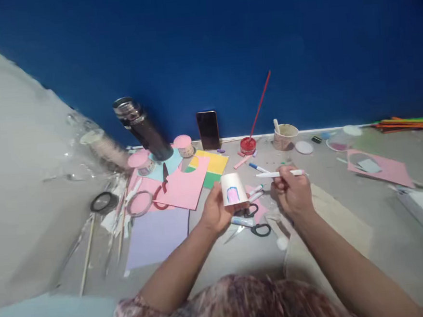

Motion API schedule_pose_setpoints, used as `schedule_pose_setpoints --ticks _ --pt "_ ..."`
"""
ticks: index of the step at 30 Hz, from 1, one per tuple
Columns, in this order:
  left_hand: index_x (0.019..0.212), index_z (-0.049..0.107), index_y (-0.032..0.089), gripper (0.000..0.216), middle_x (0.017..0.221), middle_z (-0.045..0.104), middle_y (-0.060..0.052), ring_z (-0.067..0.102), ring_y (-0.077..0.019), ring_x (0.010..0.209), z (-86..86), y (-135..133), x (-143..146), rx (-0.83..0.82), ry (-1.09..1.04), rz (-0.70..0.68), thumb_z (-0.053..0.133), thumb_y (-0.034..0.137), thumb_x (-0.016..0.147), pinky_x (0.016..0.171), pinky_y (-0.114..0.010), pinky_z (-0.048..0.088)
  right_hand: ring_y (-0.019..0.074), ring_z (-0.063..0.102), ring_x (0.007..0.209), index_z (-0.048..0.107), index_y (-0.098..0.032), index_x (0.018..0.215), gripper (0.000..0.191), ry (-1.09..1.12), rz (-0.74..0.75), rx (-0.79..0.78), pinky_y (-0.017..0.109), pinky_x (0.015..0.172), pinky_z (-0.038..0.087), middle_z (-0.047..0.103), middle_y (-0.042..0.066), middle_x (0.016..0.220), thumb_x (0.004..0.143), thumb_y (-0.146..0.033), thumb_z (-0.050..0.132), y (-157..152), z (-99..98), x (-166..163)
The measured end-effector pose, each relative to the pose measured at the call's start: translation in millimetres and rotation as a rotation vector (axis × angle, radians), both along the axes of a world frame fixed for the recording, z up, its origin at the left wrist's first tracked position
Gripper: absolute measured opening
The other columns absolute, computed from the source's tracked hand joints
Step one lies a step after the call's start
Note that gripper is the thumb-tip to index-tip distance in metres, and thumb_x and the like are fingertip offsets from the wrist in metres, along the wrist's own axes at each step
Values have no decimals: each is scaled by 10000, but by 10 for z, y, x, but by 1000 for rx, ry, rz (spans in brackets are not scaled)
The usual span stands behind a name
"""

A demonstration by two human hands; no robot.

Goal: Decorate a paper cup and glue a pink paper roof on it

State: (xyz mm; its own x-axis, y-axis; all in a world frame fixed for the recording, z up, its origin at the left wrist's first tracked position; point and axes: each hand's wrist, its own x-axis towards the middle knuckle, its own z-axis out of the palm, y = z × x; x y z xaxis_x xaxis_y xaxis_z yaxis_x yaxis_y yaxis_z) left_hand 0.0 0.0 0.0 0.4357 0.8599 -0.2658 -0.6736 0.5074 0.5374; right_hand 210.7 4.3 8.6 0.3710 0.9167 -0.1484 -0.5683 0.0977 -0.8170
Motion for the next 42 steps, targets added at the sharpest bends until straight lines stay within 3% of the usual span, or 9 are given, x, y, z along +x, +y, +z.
schedule_pose_setpoints --ticks 3,5,8,13,16,20,23,31,42 --pt "1322 597 131 825 993 790 -126 776 -344 918 42 -21 -19 117 22 11 920 581 710 729 -437 633 24 337 399 548 -195 661 451 -1 27 12 113 368 287 456 -100 469 626 -403 947 30 8 15" --pt "1428 534 177 898 1022 783 -118 780 -338 930 57 -30 -42 201 38 -18 938 533 709 731 -421 630 28 327 395 617 -191 719 403 -10 33 13 117 362 276 465 -100 466 635 -422 937 41 9 15" --pt "1544 422 249 1036 1075 777 -125 790 -328 921 62 -40 -75 281 61 -101 962 481 690 736 -404 627 41 385 418 736 -177 885 414 -36 19 14 130 377 303 603 -47 528 662 -473 921 26 9 -10" --pt "1577 367 317 1122 1148 763 -127 798 -333 930 119 -60 -59 277 94 -178 988 366 644 736 -397 627 69 496 502 786 -173 1034 417 -176 18 40 166 426 362 785 63 769 785 -498 863 -59 9 -93" --pt "1566 375 341 1115 1185 742 -99 786 -316 966 183 -63 -34 278 104 -163 989 331 635 837 -461 631 82 498 515 796 -173 1024 376 -325 36 54 193 449 391 772 52 754 835 -497 825 -88 -7 -111" --pt "1562 366 326 1109 1205 730 -93 767 -245 902 203 -38 -42 279 168 -95 980 286 639 781 -369 624 76 467 502 795 -167 933 352 -357 -26 56 190 452 364 702 13 644 868 -513 794 -98 -20 -80" --pt "1566 344 308 1120 1170 737 -90 776 -265 919 184 -15 -66 266 178 -98 978 289 643 766 -349 621 86 514 521 794 -174 914 297 -426 -64 89 197 482 402 696 4 642 885 -470 791 -156 11 -76" --pt "1470 478 259 920 1203 719 -116 767 -327 1035 185 -14 -88 258 72 -224 939 234 675 854 -419 622 154 712 619 758 -220 886 29 -812 -157 306 241 603 560 746 -10 684 898 -246 754 -410 162 -170" --pt "1416 559 260 838 1206 721 -110 776 -326 1033 174 -36 -68 249 22 -261 946 263 672 835 -388 614 157 736 644 737 -221 890 48 -1072 -227 433 251 615 589 768 -4 780 903 -182 712 -416 292 -160"
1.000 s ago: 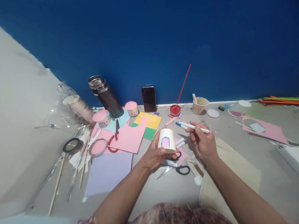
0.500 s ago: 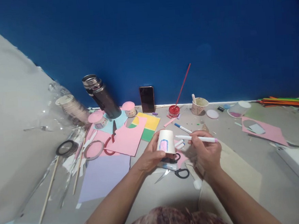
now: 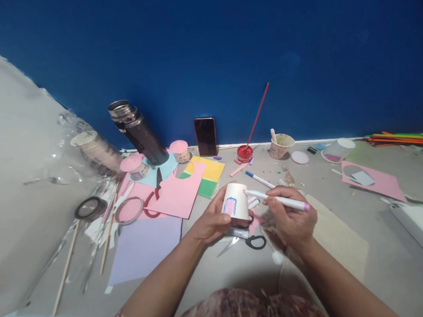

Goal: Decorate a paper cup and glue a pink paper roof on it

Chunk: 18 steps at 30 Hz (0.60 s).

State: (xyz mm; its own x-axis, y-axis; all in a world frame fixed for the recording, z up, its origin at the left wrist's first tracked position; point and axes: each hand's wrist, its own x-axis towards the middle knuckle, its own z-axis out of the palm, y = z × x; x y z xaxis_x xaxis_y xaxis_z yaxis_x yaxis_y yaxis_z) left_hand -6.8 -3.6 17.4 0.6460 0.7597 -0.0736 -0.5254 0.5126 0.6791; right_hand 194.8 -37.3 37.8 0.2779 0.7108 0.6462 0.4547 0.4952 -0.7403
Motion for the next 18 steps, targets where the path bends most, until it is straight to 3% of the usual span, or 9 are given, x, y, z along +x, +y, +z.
schedule_pose_setpoints --ticks 18 --pt "1422 541 271 819 1161 727 -116 759 -332 1032 -6 -18 9 17 -28 -49 921 250 697 843 -433 612 168 740 664 741 -236 881 69 -15 27 9 266 636 597 778 4 780 896 -173 717 -3 61 -12"
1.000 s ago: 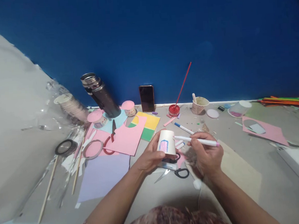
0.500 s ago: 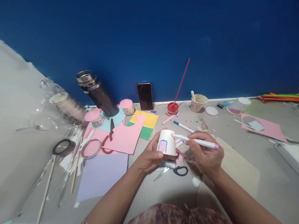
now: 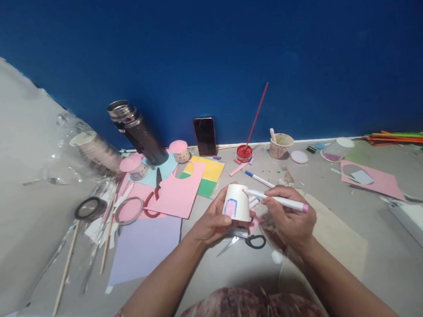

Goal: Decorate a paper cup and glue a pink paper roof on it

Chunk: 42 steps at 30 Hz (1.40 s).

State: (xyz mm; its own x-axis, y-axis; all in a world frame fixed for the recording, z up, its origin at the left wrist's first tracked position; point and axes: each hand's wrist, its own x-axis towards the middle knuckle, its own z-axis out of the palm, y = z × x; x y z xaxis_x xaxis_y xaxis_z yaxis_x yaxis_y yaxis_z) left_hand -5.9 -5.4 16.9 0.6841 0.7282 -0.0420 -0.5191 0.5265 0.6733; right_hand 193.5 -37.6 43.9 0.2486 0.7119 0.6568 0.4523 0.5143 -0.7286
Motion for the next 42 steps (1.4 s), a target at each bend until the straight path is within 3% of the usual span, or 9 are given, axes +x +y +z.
schedule_pose_setpoints --ticks 21,35,42 --pt "1446 494 279 856 1189 730 -129 759 -387 1096 3 -19 -7 -7 33 20 917 282 701 861 -462 599 170 712 606 726 -226 863 64 -23 60 -30 281 591 574 760 17 725 906 -206 684 -25 38 12" --pt "1436 479 256 835 1134 757 -139 767 -358 1045 3 -20 6 6 13 6 904 285 717 838 -453 605 164 679 573 705 -229 831 93 -26 98 -40 284 564 537 731 6 688 912 -208 664 -33 84 15" --pt "1440 494 289 853 1219 719 -125 760 -368 1061 -17 -15 2 -14 16 17 912 270 697 847 -479 603 156 668 557 707 -230 832 101 -21 113 -38 275 547 522 720 -3 673 916 -196 662 -35 98 6"
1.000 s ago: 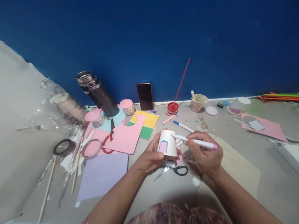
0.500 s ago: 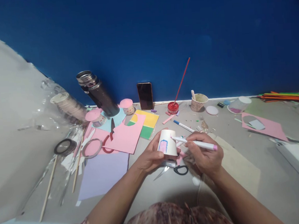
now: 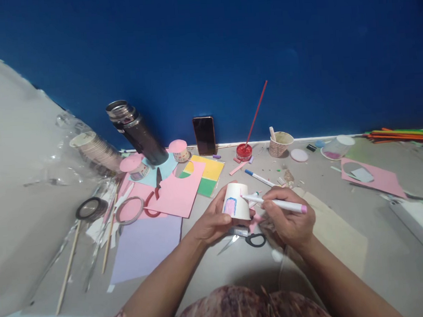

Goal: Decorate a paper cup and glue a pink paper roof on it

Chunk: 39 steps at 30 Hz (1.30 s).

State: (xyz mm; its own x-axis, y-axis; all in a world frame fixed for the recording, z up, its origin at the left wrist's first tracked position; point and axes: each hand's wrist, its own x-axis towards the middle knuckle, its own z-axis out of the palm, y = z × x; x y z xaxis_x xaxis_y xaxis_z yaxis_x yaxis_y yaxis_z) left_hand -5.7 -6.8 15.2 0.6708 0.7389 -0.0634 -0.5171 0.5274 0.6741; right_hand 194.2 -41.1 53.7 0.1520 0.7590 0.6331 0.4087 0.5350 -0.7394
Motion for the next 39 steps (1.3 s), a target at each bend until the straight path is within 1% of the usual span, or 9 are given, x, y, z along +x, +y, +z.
schedule_pose_setpoints --ticks 5,10,15,20,25,30,35,37,39 --pt "1425 495 293 834 1197 720 -112 762 -350 1048 8 0 4 -3 -1 2 910 263 702 865 -484 605 158 669 562 707 -228 834 102 3 2 10 280 553 523 722 -2 682 918 -188 664 -2 8 -2" --pt "1407 511 285 813 1194 730 -120 760 -358 1065 20 -1 4 -10 -9 -2 915 271 701 888 -502 601 153 667 558 710 -230 836 104 7 2 13 274 552 527 721 -6 681 914 -176 665 -2 -15 -5" --pt "1402 529 267 784 1192 744 -139 770 -364 1051 43 -10 11 -9 -36 -37 905 246 716 869 -498 609 165 711 608 723 -225 864 51 92 -96 5 271 582 565 757 4 732 886 -184 702 8 -68 -6" --pt "1394 536 280 775 1175 763 -137 777 -361 1052 74 -26 23 -23 -63 -47 908 226 715 865 -480 611 158 685 534 717 -222 863 39 129 -84 -40 257 501 533 720 -18 643 896 -204 706 2 -93 -14" --pt "1413 529 284 809 1173 765 -139 781 -351 1016 75 -29 25 -28 -61 -42 913 230 703 871 -491 606 170 695 539 712 -227 851 59 150 -83 -77 263 480 524 714 -6 638 909 -237 713 -6 -74 -25" --pt "1383 570 270 798 1203 758 -135 780 -368 1025 120 -29 36 -60 -87 -33 931 229 672 847 -485 620 153 688 550 713 -231 853 59 140 -76 -53 245 503 523 720 -19 661 900 -194 712 0 -85 -3" --pt "1341 634 215 733 1187 764 -140 772 -369 1065 139 -24 23 -74 -114 -35 937 246 674 853 -454 630 133 687 586 723 -229 870 70 125 -74 -38 229 561 536 732 -26 712 902 -167 713 1 -137 29" --pt "1382 618 229 784 1187 766 -133 773 -379 1064 128 -20 11 -86 -124 -40 939 248 667 852 -464 632 128 684 593 724 -230 883 76 135 -62 -35 225 568 534 730 -30 718 905 -159 712 0 -145 33" --pt "1453 569 267 887 1201 764 -120 772 -397 1071 118 -16 3 -105 -133 -38 944 241 649 846 -479 632 126 679 596 724 -232 887 82 147 -51 -33 223 569 530 728 -33 723 908 -154 710 0 -146 32"
